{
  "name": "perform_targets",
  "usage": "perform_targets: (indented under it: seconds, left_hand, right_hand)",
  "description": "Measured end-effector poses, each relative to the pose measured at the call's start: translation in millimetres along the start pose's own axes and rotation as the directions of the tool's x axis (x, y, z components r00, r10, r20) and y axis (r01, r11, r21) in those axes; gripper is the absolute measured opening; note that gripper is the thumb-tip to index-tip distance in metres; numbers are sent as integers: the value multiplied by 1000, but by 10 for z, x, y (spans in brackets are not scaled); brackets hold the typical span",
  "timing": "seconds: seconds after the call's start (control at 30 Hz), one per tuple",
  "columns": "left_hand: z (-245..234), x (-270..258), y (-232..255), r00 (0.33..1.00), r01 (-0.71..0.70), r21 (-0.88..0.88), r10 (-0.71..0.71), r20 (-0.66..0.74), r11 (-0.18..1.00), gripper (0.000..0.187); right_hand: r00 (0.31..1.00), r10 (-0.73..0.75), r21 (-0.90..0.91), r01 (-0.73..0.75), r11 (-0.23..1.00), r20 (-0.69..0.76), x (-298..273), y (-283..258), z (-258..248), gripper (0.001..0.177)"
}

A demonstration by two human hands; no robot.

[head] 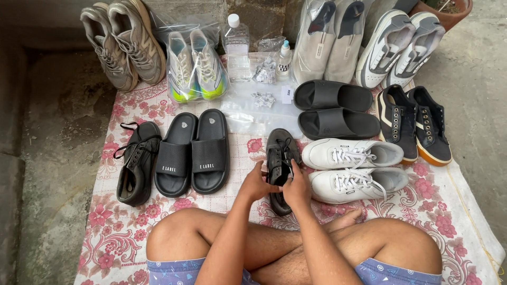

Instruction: The person sits on a patterned mat and arranges multiple pairs of shoes, including white sneakers, black sneakers, and black slides, into neat rows. They pick up, reposition, and align the shoes by hand, occasionally adjusting laces and orientation to create an orderly display.

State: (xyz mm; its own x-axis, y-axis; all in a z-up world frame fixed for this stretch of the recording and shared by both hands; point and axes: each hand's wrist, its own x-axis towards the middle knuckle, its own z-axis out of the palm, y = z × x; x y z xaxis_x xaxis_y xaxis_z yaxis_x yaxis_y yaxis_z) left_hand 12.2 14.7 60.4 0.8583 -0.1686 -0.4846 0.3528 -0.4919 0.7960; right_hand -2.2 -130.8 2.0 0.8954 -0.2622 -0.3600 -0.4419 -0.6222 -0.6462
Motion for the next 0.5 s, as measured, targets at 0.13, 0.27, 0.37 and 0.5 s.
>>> perform_targets:
  seconds: [0.13,0.27,0.37,0.5]
  left_hand:
    - [-226,-125,106,999,0,100,-4,40,995,115]
    - [-227,92,-91,998,-39,125,45,-43,991,109]
    - [-167,341,-373,903,-242,330,336,-268,913,49]
    - [-379,-97,108,883,-281,693,462,-85,664,89]
  right_hand:
    - [999,14,162,-6,987,-45,-116,-69,-54,56]
    - [998,41,211,-28,977,-58,-356,-221,-154,53]
    - [998,47,239,-38,970,-33,-521,-423,-316,51]
    - [993,-97,179,84,980,62,-454,-387,-486,53]
